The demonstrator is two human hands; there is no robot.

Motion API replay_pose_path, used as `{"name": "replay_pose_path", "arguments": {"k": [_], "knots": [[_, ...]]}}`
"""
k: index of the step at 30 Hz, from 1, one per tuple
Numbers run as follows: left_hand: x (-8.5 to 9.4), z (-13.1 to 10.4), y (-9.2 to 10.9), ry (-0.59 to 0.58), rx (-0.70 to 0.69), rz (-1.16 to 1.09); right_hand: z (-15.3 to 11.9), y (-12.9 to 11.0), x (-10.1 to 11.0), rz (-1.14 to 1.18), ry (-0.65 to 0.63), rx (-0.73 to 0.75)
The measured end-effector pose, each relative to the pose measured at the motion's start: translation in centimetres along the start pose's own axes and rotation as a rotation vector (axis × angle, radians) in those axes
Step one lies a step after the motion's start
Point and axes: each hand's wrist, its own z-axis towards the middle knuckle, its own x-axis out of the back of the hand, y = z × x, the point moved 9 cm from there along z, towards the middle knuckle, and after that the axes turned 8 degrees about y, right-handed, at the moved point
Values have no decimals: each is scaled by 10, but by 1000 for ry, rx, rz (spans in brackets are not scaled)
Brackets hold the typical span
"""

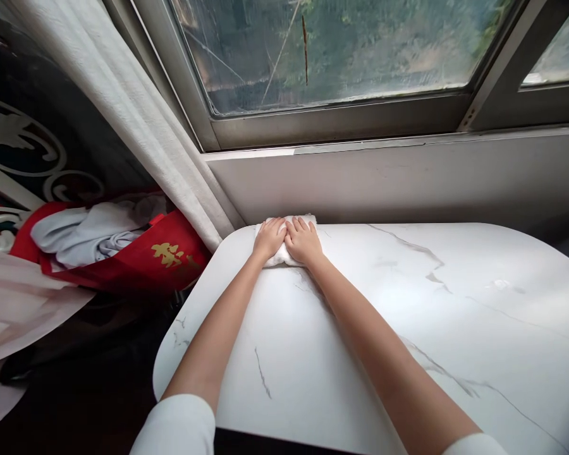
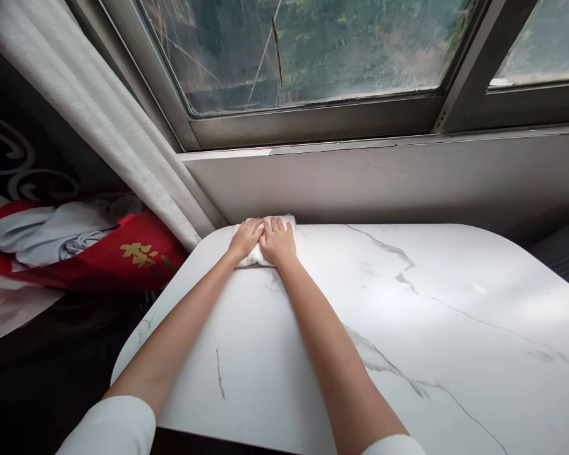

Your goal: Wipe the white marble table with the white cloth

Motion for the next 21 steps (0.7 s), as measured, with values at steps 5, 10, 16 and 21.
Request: {"name": "replay_pose_path", "arguments": {"k": [5,10,16,21], "knots": [[5,-27,12,-26,-5,-4,-25,-5,9,-5,-5,16],[14,-72,40,-54,-40,13,-72,-11,29,-18,-11,45],[32,-153,86,-65,-139,10,-155,-27,55,9,-102,118],[47,-232,127,-88,-213,-59,-230,-35,87,142,-162,205]]}}
